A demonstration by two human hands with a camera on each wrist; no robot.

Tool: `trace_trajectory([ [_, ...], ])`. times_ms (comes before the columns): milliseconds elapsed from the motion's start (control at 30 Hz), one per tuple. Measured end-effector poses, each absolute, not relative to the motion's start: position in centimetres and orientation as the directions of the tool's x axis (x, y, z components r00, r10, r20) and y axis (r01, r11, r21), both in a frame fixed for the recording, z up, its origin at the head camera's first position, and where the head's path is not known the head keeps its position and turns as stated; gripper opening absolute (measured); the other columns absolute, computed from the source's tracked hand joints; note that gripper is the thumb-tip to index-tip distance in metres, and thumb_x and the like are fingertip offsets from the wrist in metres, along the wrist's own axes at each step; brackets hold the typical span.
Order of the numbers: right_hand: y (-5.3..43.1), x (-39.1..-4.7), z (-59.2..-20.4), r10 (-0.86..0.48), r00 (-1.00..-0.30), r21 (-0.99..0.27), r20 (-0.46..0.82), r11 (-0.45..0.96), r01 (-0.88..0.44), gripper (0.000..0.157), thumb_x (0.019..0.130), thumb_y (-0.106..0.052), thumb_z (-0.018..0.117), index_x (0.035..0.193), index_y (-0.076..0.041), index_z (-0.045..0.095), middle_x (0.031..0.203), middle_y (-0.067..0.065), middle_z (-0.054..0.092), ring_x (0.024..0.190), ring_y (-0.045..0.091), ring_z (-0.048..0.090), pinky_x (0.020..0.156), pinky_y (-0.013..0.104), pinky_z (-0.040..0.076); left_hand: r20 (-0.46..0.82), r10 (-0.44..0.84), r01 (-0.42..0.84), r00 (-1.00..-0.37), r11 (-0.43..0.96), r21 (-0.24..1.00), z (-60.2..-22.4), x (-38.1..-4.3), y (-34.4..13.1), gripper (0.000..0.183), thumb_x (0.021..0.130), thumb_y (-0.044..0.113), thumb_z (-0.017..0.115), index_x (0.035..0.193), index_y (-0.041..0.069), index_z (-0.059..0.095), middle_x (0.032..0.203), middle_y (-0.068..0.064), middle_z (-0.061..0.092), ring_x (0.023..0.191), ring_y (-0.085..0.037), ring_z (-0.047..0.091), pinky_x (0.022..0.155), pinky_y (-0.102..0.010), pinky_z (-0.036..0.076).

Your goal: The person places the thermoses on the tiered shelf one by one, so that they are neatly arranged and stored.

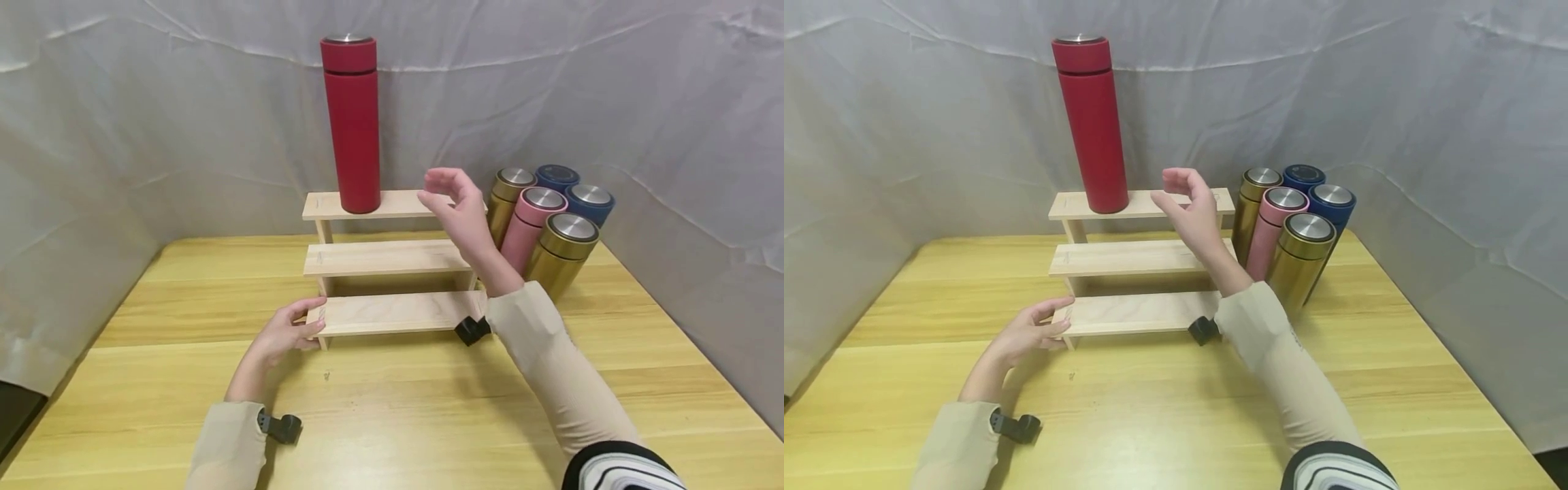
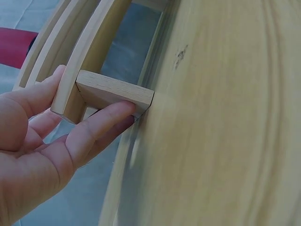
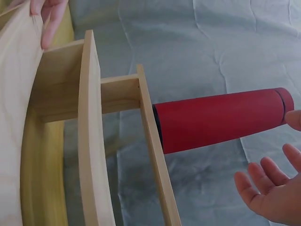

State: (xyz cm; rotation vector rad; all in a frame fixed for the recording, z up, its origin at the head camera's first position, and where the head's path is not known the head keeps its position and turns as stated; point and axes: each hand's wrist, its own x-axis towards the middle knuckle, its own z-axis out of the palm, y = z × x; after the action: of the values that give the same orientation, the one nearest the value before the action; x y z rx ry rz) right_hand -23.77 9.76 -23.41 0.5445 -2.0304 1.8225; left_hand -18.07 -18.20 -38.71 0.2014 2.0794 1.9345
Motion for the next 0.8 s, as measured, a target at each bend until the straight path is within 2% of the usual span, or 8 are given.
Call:
trace_trajectory([
  [133,10.6,-22.9,-23.9,-0.08,-0.851,-0.847,0.518,0.086,-0.524,0.03,0.084,-0.002,0.059,0.111,0.008,0.05,0.108,0.014,0.055,0.098,0.02,0.052,0.082,0.027,0.046,-0.12,0.297,-0.098,-0.947,0.086,0.991,-38.7,-18.1,-18.1,0.05,0.088,0.0,0.053,0.134,-0.004,0.033,0.141,-0.029,0.01,0.092,-0.022,0.053,0.08,-0.043,0.049],
  [333,11.6,-21.5,-24.8,-0.077,-0.839,-0.838,0.539,0.056,-0.544,0.026,0.084,0.002,0.058,0.107,0.01,0.05,0.105,0.017,0.055,0.095,0.019,0.053,0.084,0.027,0.046,-0.121,0.294,-0.099,-0.948,0.09,0.991,-38.7,-18.0,-18.1,0.05,0.088,0.0,0.053,0.133,-0.005,0.033,0.139,-0.029,0.016,0.091,-0.021,0.053,0.08,-0.044,0.049],
  [633,12.8,-19.8,-25.7,-0.059,-0.82,-0.821,0.569,0.026,-0.571,0.021,0.083,0.006,0.057,0.101,0.014,0.052,0.098,0.011,0.058,0.089,0.016,0.056,0.079,0.023,0.048,-0.119,0.292,-0.098,-0.949,0.086,0.991,-38.8,-18.0,-18.1,0.05,0.088,-0.001,0.053,0.133,-0.005,0.033,0.138,-0.029,0.017,0.093,-0.024,0.052,0.08,-0.045,0.049],
  [800,13.7,-18.9,-25.9,-0.062,-0.823,-0.824,0.564,0.009,-0.566,0.021,0.082,0.007,0.057,0.101,0.015,0.052,0.099,0.017,0.058,0.089,0.02,0.055,0.078,0.023,0.048,-0.119,0.295,-0.097,-0.948,0.091,0.991,-38.7,-18.0,-18.1,0.05,0.088,0.0,0.053,0.133,-0.005,0.033,0.138,-0.029,0.017,0.094,-0.024,0.052,0.08,-0.045,0.049],
])
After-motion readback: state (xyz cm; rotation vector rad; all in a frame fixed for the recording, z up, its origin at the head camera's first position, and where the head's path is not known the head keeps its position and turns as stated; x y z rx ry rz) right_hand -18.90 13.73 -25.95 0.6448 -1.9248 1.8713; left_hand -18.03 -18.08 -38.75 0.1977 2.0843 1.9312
